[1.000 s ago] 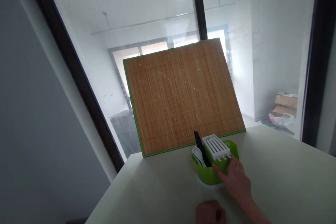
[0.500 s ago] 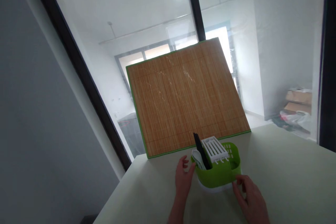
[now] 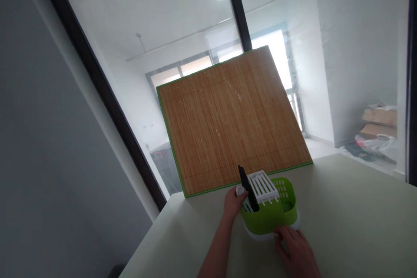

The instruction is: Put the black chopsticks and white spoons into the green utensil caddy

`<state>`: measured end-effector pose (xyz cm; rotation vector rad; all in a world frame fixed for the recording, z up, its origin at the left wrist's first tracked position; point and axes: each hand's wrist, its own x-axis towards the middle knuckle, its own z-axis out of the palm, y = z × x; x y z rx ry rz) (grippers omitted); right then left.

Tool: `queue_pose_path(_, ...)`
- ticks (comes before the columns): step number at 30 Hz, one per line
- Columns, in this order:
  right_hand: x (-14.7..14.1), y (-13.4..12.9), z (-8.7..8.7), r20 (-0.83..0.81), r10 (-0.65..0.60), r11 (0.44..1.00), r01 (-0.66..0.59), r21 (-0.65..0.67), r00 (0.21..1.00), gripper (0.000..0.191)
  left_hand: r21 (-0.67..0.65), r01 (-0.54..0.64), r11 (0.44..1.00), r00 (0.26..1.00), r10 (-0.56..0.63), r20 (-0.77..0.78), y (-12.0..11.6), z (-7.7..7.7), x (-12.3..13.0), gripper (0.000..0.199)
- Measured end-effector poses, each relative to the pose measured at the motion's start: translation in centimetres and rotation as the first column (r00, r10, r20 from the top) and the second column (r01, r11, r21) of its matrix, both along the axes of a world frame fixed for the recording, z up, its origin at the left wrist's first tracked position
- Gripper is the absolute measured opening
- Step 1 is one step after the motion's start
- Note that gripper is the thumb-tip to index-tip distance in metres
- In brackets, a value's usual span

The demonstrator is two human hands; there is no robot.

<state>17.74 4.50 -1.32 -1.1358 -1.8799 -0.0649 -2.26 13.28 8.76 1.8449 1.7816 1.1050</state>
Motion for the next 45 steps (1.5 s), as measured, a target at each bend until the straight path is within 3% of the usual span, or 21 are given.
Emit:
queue_pose_path(6,-0.5,0.0,-0.4,0.022,0.061,0.996,-0.059,-0.063,0.998,0.011,0.095,-0.127,0.987,0.973,0.143,-0.182,-1.1,0.7,0.5,0.031)
queue_pose_path(16,-0.4,0.1,-0.6,0.030,0.070,0.992,-0.067,-0.104,0.997,0.013,0.232,-0.149,0.961,0.940,0.210,-0.267,-1.4,0.6,0.8,0.038)
queue_pose_path(28,-0.5,0.1,-0.8,0.038,0.084,0.989,-0.078,-0.127,0.996,0.013,0.219,-0.082,0.972,0.948,0.144,-0.284,-1.4,1.0,0.3,0.033)
queue_pose_path(32,-0.5,0.0,-0.8,0.037,0.094,0.987,-0.088,-0.136,0.995,0.013,0.275,-0.047,0.960,0.988,0.085,-0.128,-1.6,1.6,0.6,0.034)
queue_pose_path(36,-0.5,0.0,-0.6,0.035,0.080,0.990,-0.075,-0.123,0.996,0.014,0.400,-0.042,0.916,0.999,0.033,0.030,-2.0,4.5,0.8,0.032)
queue_pose_path(40,-0.4,-0.1,-0.5,0.028,0.089,0.987,-0.085,-0.134,0.996,0.014,0.508,-0.108,0.854,0.994,0.083,0.071,-2.6,10.1,-0.6,0.032)
queue_pose_path(42,-0.3,-0.2,-0.5,0.030,0.090,0.985,-0.085,-0.152,0.995,0.014,0.516,-0.127,0.847,0.989,0.146,0.003,-3.2,12.7,-2.5,0.033)
queue_pose_path(44,-0.1,-0.3,-0.5,0.034,0.086,0.984,-0.079,-0.158,0.996,0.013,0.422,-0.101,0.901,0.964,0.193,-0.181,-4.2,14.2,-5.0,0.034)
queue_pose_path(45,-0.1,-0.4,-0.4,0.036,0.083,0.984,-0.077,-0.158,0.996,0.013,0.315,-0.089,0.945,0.928,0.193,-0.318,-4.9,14.4,-6.3,0.035)
